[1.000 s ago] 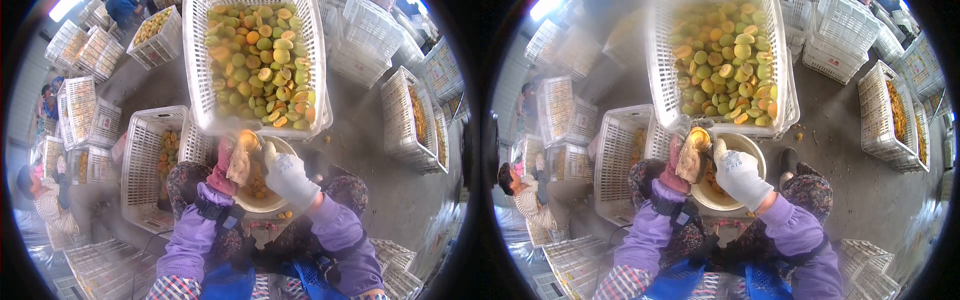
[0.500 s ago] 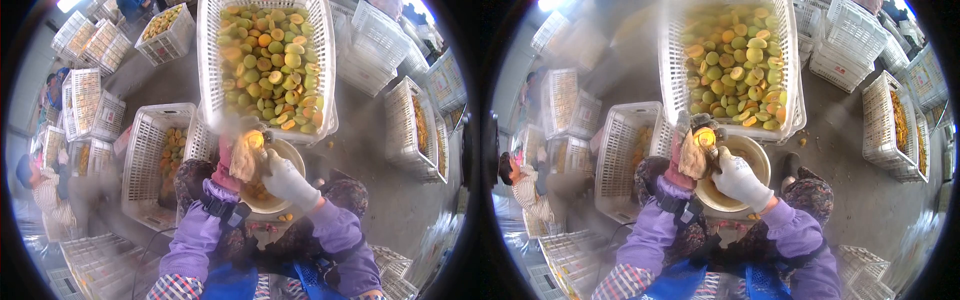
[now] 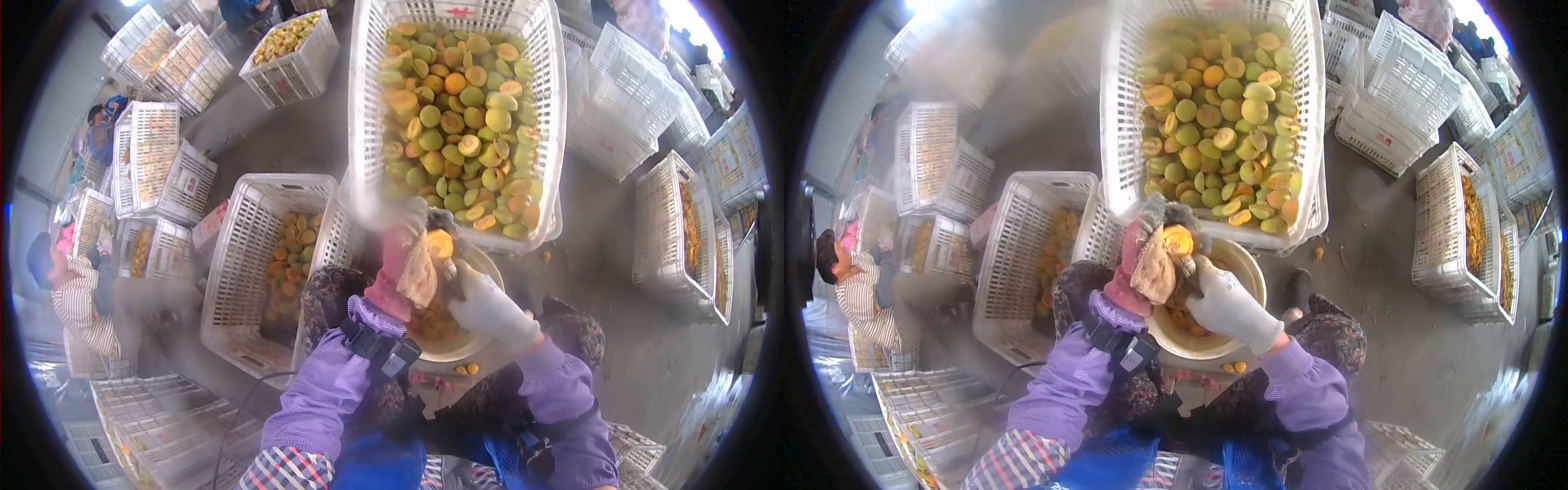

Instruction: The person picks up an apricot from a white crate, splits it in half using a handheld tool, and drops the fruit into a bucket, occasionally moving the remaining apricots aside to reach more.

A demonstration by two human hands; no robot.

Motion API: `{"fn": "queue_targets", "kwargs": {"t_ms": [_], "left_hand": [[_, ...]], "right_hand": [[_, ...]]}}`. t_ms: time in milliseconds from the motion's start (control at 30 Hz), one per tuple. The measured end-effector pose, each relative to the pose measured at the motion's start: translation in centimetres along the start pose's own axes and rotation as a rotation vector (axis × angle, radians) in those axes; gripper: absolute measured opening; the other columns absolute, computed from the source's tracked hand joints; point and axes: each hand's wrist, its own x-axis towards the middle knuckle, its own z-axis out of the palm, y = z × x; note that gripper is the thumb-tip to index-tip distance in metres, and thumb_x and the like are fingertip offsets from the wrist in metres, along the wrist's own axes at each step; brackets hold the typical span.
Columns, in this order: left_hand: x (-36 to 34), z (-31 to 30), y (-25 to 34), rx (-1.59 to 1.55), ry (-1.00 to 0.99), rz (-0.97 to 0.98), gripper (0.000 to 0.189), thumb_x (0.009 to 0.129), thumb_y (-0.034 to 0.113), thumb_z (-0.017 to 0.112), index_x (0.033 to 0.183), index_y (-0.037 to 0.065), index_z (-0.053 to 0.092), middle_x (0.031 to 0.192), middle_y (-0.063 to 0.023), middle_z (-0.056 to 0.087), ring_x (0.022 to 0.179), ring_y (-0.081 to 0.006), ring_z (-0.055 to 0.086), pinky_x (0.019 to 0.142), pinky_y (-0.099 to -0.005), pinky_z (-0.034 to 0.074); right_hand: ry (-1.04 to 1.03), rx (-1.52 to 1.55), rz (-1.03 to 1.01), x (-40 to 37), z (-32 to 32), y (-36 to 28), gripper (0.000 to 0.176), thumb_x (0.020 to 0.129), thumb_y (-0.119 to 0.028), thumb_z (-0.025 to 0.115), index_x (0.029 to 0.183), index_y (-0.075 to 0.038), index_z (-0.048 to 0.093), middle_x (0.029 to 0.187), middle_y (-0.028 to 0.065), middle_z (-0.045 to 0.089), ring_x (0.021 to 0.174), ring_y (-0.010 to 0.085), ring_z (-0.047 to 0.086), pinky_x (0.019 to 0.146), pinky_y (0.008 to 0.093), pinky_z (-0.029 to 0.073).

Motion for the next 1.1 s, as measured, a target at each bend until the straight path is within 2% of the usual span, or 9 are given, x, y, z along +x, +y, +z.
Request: {"fn": "queue_targets", "kwargs": {"t_ms": [233,333,467,500,567,667,767,867,1100], "left_hand": [[-2.4,2.4,2.3,0.067,-0.051,0.023,0.044,0.1,0.043,0.045,0.094,0.001,0.059,0.078,-0.0113,0.061,0.071,-0.0252,0.064,0.067,-0.0367,0.055],[-2.9,3.8,3.0,0.137,-0.14,-0.003,0.044,0.1,0.042,0.045,0.095,0.001,0.061,0.079,-0.0081,0.063,0.072,-0.0194,0.064,0.067,-0.029,0.052],[-1.7,4.2,2.8,0.113,0.098,-0.065,0.037,0.098,0.039,0.053,0.092,0.003,0.058,0.077,-0.0072,0.06,0.064,-0.0184,0.06,0.058,-0.0291,0.051],[-1.3,3.9,3.0,0.07,0.162,-0.012,0.034,0.097,0.037,0.053,0.093,0.004,0.058,0.076,-0.0067,0.059,0.062,-0.0181,0.059,0.057,-0.029,0.051],[-0.5,3.4,3.7,-0.012,0.281,0.085,0.03,0.097,0.034,0.055,0.094,0.004,0.057,0.075,-0.0059,0.057,0.06,-0.0174,0.058,0.056,-0.0288,0.051],[-1.4,0.1,6.8,0.203,0.394,0.346,0.027,0.098,0.025,0.051,0.099,0.0,0.06,0.09,-0.0112,0.062,0.074,-0.0194,0.062,0.064,-0.032,0.054],[-4.1,-4.4,11.3,0.683,0.512,0.336,0.036,0.093,0.026,0.054,0.118,0.0,0.06,0.101,-0.0143,0.065,0.093,-0.0247,0.063,0.082,-0.0331,0.051],[-4.1,-9.3,13.5,2.012,0.648,0.188,0.046,0.087,0.037,0.061,0.118,0.003,0.062,0.114,-0.0219,0.063,0.107,-0.0327,0.06,0.092,-0.0408,0.046],[5.8,1.7,10.7,1.729,0.04,0.249,0.04,0.086,0.036,0.06,0.112,0.005,0.064,0.118,-0.0205,0.061,0.105,-0.0388,0.059,0.093,-0.0423,0.046]], "right_hand": [[-0.452,0.32,0.313,-0.6,-3.8,-4.9,0.021,0.092,-0.023,0.056,0.095,-0.002,0.056,0.074,0.0026,0.057,0.07,0.0088,0.058,0.064,0.0263,0.048],[-0.4,0.17,0.331,-1.3,-2.6,-4.6,0.019,0.094,-0.021,0.054,0.098,-0.003,0.056,0.075,-0.001,0.057,0.068,0.0071,0.057,0.061,0.0247,0.046],[-0.426,0.808,0.277,-2.0,-1.9,-1.8,0.017,0.095,-0.019,0.052,0.085,-0.005,0.052,0.064,-0.002,0.049,0.051,0.006,0.047,0.046,0.0217,0.039],[-0.477,0.764,0.331,-2.0,-2.1,-1.3,0.013,0.093,-0.016,0.054,0.088,-0.005,0.053,0.065,0.0014,0.053,0.05,0.0114,0.049,0.048,0.0234,0.042],[-0.165,-0.069,-0.554,-0.7,1.0,6.7,0.013,0.092,-0.016,0.055,0.093,-0.003,0.054,0.064,0.0058,0.054,0.05,0.0186,0.052,0.05,0.0284,0.046],[-0.045,-0.986,-0.66,-2.8,1.4,7.2,0.019,0.087,-0.016,0.054,0.098,-0.001,0.054,0.07,0.0112,0.06,0.057,0.0292,0.06,0.055,0.0368,0.05],[-0.073,-0.812,-0.191,-4.9,0.3,3.8,0.016,0.086,-0.017,0.053,0.09,-0.002,0.054,0.062,0.0066,0.058,0.055,0.0254,0.063,0.048,0.0355,0.047],[-0.049,-0.737,-0.258,-5.6,-0.1,4.6,0.021,0.086,-0.02,0.054,0.095,-0.001,0.052,0.056,0.0069,0.058,0.054,0.0241,0.064,0.045,0.0359,0.045],[0.127,-0.852,-0.274,-6.4,-2.2,1.1,0.019,0.088,-0.025,0.057,0.09,-0.007,0.051,0.056,0.0058,0.058,0.045,0.0245,0.059,0.046,0.0419,0.044]]}}
